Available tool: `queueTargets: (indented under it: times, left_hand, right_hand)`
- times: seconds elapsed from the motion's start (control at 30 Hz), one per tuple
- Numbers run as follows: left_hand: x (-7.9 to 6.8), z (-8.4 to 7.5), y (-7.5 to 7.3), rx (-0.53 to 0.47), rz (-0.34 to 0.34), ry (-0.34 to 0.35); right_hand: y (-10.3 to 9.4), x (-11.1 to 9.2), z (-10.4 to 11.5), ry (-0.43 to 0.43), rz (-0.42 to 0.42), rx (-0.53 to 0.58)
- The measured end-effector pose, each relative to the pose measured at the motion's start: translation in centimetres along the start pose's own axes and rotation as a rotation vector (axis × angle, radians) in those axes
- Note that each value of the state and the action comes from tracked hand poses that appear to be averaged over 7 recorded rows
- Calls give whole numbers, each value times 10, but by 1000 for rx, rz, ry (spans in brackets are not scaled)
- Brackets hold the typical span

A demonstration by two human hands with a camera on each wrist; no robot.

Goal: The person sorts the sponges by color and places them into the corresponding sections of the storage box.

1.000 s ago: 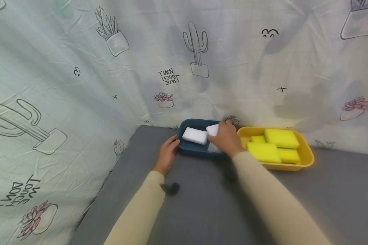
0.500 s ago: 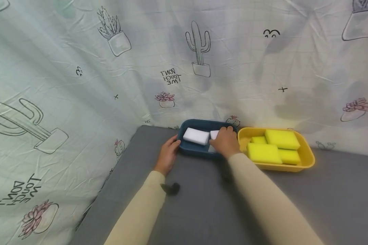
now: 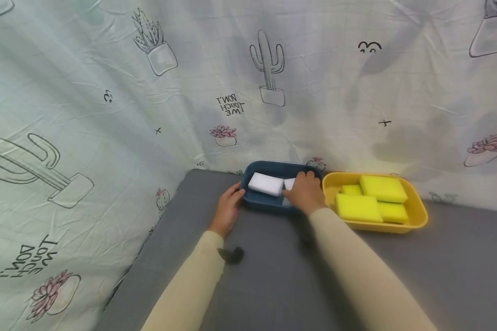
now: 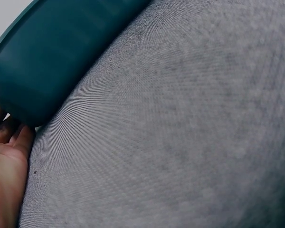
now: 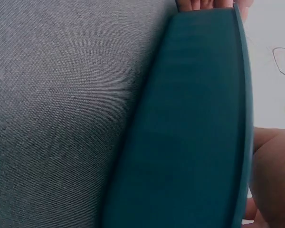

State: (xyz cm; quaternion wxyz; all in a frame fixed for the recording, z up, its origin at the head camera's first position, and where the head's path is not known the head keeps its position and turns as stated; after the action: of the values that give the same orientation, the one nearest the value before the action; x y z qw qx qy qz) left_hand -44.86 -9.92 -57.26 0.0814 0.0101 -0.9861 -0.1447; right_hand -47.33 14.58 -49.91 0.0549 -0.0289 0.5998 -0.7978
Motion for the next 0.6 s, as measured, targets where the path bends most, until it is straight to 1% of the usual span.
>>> queueTargets:
  times: [0.17, 0.3, 0.43, 0.53, 0.6]
  left_hand:
    - [0, -2, 4, 15, 3, -3]
    - [0, -2, 5, 15, 9, -4]
    - [-1, -1, 5, -4, 33, -5]
    - [-2, 1, 1, -15, 39, -3]
    - [-3, 2, -2, -22, 39, 0]
  right_hand:
    - [-10, -8, -2, -21, -17, 18]
    - [-20, -17, -5, -58, -38, 65]
    - [-30, -29, -14, -96, -55, 172]
    - [-37, -41, -22, -128, -73, 257]
    - [-42, -49, -27, -149, -98, 296]
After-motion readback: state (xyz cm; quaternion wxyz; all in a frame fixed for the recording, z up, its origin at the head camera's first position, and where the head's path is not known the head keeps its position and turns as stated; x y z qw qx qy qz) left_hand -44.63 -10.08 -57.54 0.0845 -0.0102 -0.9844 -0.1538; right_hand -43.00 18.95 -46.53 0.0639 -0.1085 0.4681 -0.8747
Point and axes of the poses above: each hand's wrist, its own x-axis towards the middle knuckle, its own y-axis out of the palm, z = x × y, the point moved 5 cm from there along x, towards the middle knuckle, and after that the axes turned 9 degrees about -x, right-handed, at the moved point
